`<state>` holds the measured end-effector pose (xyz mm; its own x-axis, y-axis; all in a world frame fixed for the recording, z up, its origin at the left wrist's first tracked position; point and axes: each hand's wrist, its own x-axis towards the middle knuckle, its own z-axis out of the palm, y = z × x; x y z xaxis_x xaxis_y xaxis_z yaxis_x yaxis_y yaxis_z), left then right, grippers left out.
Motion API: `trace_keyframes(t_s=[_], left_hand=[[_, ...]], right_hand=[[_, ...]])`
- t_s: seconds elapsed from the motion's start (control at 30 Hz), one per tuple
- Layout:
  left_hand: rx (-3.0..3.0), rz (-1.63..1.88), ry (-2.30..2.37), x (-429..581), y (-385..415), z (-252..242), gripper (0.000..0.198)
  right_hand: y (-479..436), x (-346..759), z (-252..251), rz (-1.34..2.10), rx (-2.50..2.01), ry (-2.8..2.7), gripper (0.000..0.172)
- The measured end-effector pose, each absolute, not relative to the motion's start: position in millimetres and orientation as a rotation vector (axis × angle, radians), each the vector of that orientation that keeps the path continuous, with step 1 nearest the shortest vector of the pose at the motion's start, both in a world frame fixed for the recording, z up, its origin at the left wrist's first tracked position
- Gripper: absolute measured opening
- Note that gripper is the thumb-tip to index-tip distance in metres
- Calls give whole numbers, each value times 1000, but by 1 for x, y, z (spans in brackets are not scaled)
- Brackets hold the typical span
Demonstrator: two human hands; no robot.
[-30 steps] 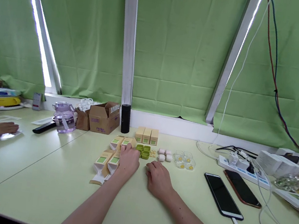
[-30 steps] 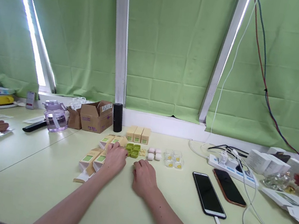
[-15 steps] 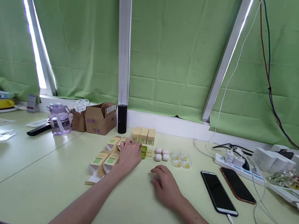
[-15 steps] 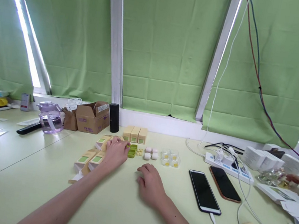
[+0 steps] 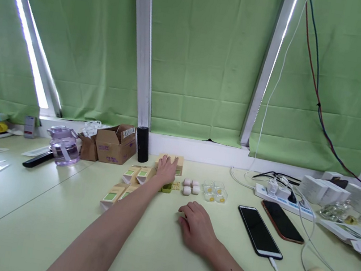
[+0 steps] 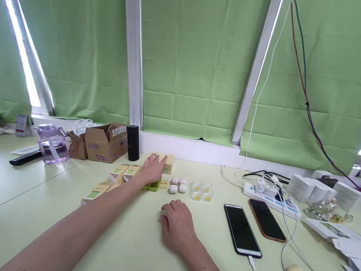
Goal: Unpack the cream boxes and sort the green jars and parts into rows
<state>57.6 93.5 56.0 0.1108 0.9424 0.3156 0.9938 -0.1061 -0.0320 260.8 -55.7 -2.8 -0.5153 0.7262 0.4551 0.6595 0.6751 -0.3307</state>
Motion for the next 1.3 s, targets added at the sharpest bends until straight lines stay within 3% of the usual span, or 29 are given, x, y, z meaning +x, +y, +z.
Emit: trace_keyframes(t_s=[0.33, 0.7, 1.0, 1.1, 1.3], left_hand=[[-2269, -320, -1803, 54, 113, 52, 33], [-2350, -687, -1737, 64, 115, 69, 43], [-2408, -1123, -1631, 66, 64, 110, 35], [-2553, -1284, -1559, 63, 25, 104, 31], [-2755, -1182, -1648, 62, -36, 64, 29]], right_hand=[[-55, 260, -2, 168, -1065, -2313, 19], [-53, 261, -6, 129, -1044, -2241, 23], [-41, 274, -2, 29, -1105, -2043, 22], [-36, 278, -3, 34, -1161, -1987, 21], [-34, 278, -8, 87, -1251, -1991, 24]])
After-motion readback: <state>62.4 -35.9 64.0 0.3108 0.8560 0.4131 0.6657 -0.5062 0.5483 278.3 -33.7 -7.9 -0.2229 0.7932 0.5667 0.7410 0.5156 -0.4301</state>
